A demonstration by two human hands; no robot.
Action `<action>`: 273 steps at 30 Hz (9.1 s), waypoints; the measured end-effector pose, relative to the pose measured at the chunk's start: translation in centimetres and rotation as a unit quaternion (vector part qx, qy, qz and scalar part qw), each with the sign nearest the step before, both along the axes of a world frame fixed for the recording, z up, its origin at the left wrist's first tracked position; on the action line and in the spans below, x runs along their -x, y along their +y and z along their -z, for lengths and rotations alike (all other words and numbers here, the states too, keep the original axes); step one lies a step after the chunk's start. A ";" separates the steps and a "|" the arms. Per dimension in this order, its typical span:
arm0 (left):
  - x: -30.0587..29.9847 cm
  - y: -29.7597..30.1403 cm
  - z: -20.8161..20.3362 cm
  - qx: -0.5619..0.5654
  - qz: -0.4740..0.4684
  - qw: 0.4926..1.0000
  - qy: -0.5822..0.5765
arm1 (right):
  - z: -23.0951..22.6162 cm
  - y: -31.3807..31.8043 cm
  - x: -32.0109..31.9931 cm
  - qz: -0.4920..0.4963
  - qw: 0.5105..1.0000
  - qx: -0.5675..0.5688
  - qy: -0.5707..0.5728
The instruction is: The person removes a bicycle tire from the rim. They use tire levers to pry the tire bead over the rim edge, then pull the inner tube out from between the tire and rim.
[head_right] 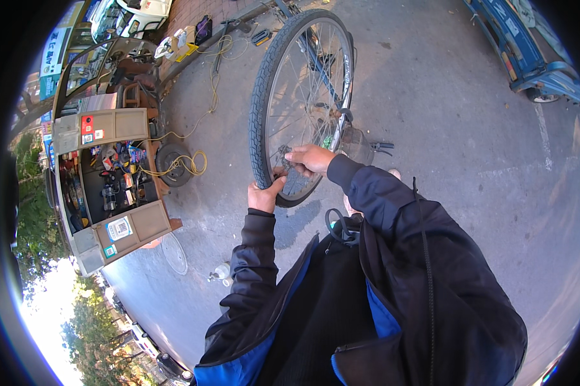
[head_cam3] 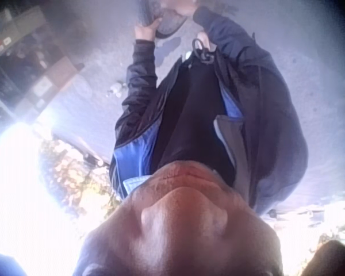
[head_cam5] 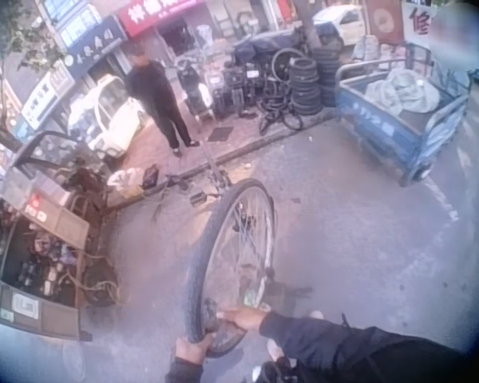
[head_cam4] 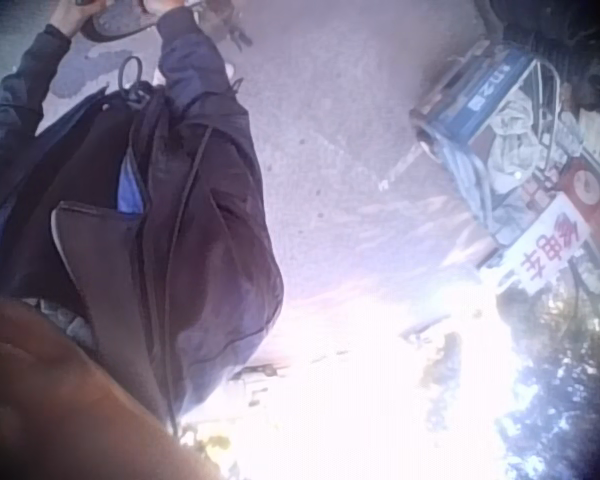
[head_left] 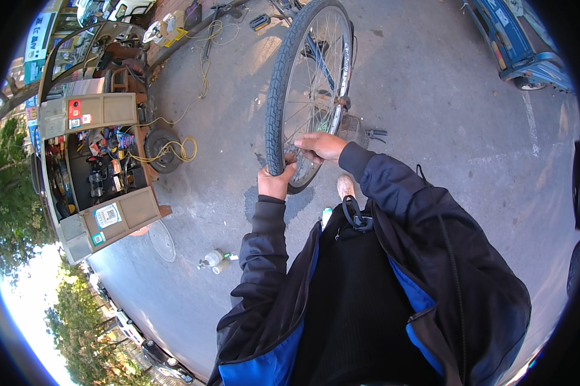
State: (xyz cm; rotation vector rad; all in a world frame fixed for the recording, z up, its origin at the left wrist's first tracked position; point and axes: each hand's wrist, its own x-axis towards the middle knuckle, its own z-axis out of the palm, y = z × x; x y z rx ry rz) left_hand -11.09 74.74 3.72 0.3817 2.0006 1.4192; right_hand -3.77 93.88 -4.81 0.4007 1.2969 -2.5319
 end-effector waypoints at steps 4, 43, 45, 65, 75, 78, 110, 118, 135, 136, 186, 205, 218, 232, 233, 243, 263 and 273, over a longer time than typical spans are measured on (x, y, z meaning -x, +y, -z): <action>0.0 0.0 0.1 0.000 -0.007 1.000 -0.005 | -0.1 -0.2 0.0 0.016 1.000 0.011 0.006; 0.1 -0.4 0.7 0.002 -0.012 1.000 -0.016 | -0.1 -0.3 -0.2 0.023 1.000 0.006 -0.005; 0.1 -0.4 0.7 0.001 -0.012 1.000 -0.014 | -0.2 -0.2 -0.3 0.017 1.000 0.003 -0.005; 0.2 -0.6 1.0 0.013 -0.004 1.000 0.006 | -0.4 -1.0 -0.3 0.020 0.995 -0.068 -0.065; 0.0 -0.4 0.9 0.006 -0.018 1.000 0.002 | -0.2 -1.5 -0.2 0.098 0.994 0.041 -0.028; 0.0 -0.4 0.8 0.004 -0.010 1.000 -0.004 | -0.2 -1.6 -0.4 0.095 0.994 0.057 -0.021; 0.0 -0.7 1.8 -0.012 -0.023 1.000 -0.006 | -2.1 -3.3 -0.8 0.099 0.987 0.115 -0.056; -0.1 -0.7 1.6 -0.002 -0.023 1.000 0.000 | -1.9 -3.6 -0.9 0.092 0.990 0.095 -0.059; -0.3 -0.7 1.7 -0.002 -0.043 0.999 0.012 | -2.5 -3.4 -0.5 0.133 0.986 0.090 -0.049; -0.3 -0.7 1.7 0.004 -0.048 0.999 0.021 | -2.4 -3.3 -0.5 0.146 0.983 0.096 -0.062; -3.0 -37.2 4.7 0.087 -0.156 0.981 0.077 | -12.9 -30.0 9.8 -0.084 0.992 0.098 -0.013; 17.1 -55.9 4.4 -0.065 -0.545 0.836 -0.028 | -4.0 -39.2 57.5 0.116 0.977 0.176 0.034; 53.3 -58.8 2.0 -0.001 -0.544 0.836 -0.072 | 10.9 -45.1 92.0 -0.116 0.918 -0.366 -0.100; 86.0 -71.3 7.1 -0.122 -0.513 0.847 -0.070 | 1.1 -56.3 118.6 -0.076 0.982 -0.155 -0.079; 87.4 -72.5 6.8 -0.117 -0.511 0.849 -0.061 | 0.3 -57.8 120.4 -0.086 0.983 -0.146 -0.072; 92.5 -77.4 5.9 -0.081 -0.585 0.804 -0.060 | 5.3 -64.6 130.1 -0.188 0.947 -0.257 0.031; 104.7 -64.1 8.3 0.065 -0.274 0.937 -0.209 | 16.9 -43.6 110.1 0.242 0.927 0.036 -0.284; 110.9 -39.1 9.4 0.085 0.052 0.979 -0.180 | 19.9 -26.1 95.1 0.588 0.762 0.058 -0.265</action>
